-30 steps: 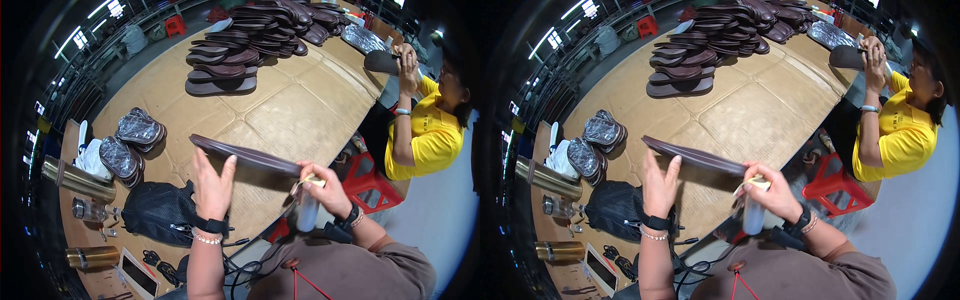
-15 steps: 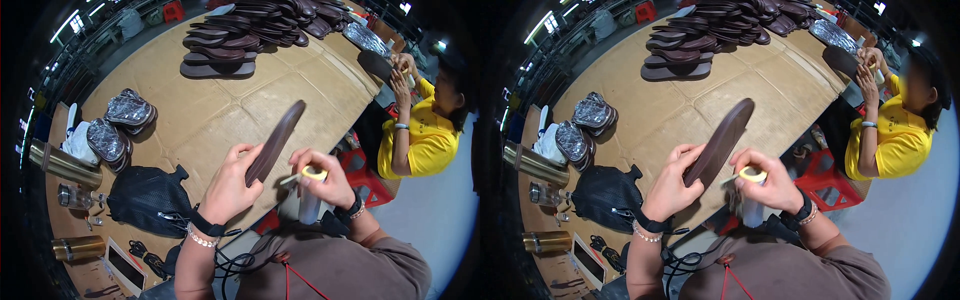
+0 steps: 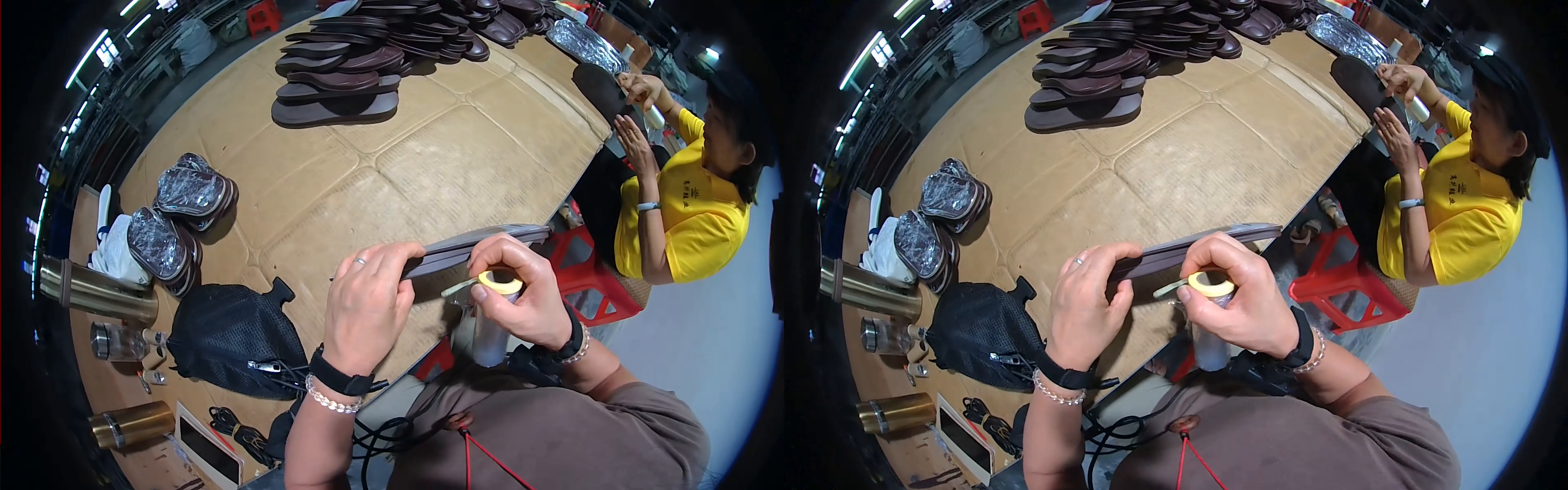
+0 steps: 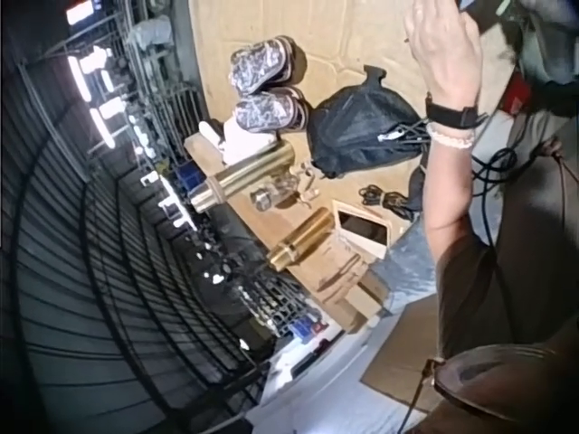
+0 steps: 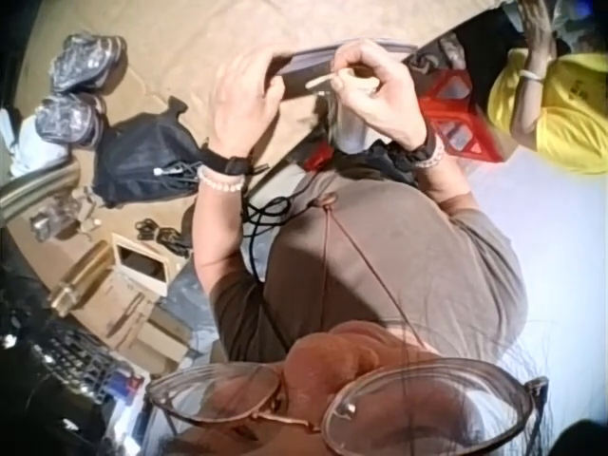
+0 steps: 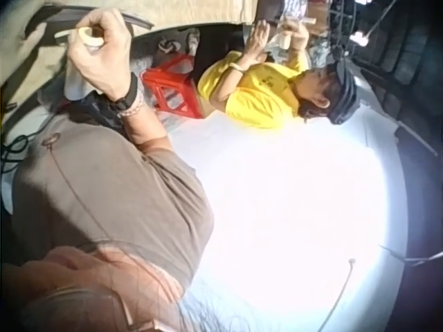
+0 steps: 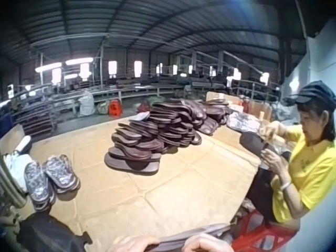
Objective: The recorder is applying protective film to the bottom of a shoe sole.
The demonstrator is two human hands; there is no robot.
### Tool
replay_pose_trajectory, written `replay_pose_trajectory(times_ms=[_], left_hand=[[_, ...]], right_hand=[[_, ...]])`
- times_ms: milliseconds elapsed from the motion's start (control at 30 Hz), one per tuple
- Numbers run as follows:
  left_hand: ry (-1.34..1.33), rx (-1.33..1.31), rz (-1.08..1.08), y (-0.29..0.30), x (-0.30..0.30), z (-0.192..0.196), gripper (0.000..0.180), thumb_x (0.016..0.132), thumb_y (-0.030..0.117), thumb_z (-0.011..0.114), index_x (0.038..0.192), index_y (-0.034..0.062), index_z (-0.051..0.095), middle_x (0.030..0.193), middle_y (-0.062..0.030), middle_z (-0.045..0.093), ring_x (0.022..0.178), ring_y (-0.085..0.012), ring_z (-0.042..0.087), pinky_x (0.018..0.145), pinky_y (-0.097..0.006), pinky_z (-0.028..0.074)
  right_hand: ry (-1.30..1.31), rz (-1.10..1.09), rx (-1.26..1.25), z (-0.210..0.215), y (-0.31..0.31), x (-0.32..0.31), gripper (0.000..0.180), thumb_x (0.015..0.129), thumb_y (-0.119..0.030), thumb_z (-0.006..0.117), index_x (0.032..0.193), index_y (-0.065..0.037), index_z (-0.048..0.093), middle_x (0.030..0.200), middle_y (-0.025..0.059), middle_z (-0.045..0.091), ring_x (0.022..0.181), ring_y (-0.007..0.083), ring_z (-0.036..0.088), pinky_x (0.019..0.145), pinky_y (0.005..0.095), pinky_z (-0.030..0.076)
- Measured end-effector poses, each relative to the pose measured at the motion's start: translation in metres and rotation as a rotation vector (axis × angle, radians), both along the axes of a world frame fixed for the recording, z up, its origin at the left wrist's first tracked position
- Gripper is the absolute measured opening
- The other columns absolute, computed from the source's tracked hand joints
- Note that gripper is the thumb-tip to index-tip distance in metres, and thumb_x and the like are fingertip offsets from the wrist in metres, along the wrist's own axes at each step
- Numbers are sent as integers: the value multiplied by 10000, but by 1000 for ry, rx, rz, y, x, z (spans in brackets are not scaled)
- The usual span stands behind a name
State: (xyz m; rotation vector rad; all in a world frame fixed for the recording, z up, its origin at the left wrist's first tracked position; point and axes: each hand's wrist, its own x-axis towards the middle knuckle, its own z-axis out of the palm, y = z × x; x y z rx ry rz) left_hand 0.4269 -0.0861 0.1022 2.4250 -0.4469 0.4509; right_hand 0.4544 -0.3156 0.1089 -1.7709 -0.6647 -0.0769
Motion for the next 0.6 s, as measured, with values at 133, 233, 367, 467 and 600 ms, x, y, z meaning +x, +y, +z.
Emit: replay_pose_trajectory(times_ms=[133,233,367,467,600], left_hand=[[98,-84,73,-1,0,-2,377,801,38,767,1151,79,634,1140,-105,736,1059,-324,695,994,-444,488],[118,-92,127,0,1,-7,406,792,62,785,1157,73,607,1159,-116,728,1072,-339,686,993,-442,478],[115,-112,94,4,2,-8,343,799,79,771,1103,92,613,1176,-102,684,1109,-321,652,1010,-450,454],[78,-96,21,6,2,-2,311,781,101,744,1071,97,633,1218,-105,683,1173,-325,627,1069,-467,413],[127,-214,-12,10,1,1,241,770,139,731,1003,106,680,1259,-108,682,1227,-315,605,1115,-466,365]], right_hand=[[48,-68,-90,3,10,-2,180,844,-73,761,963,1,647,922,94,633,834,194,628,750,316,505],[26,-96,-94,3,19,-2,187,839,-71,766,971,-1,652,902,104,637,827,208,635,750,321,512],[21,-117,-86,0,27,-1,205,830,-63,777,988,-1,663,897,116,653,804,236,649,740,328,524],[-23,-129,-93,-1,28,-1,213,826,-59,783,995,-1,666,903,119,663,801,247,662,737,333,531],[-56,-134,-107,-1,30,0,217,824,-57,786,998,-3,668,902,119,669,810,253,672,736,337,534]])
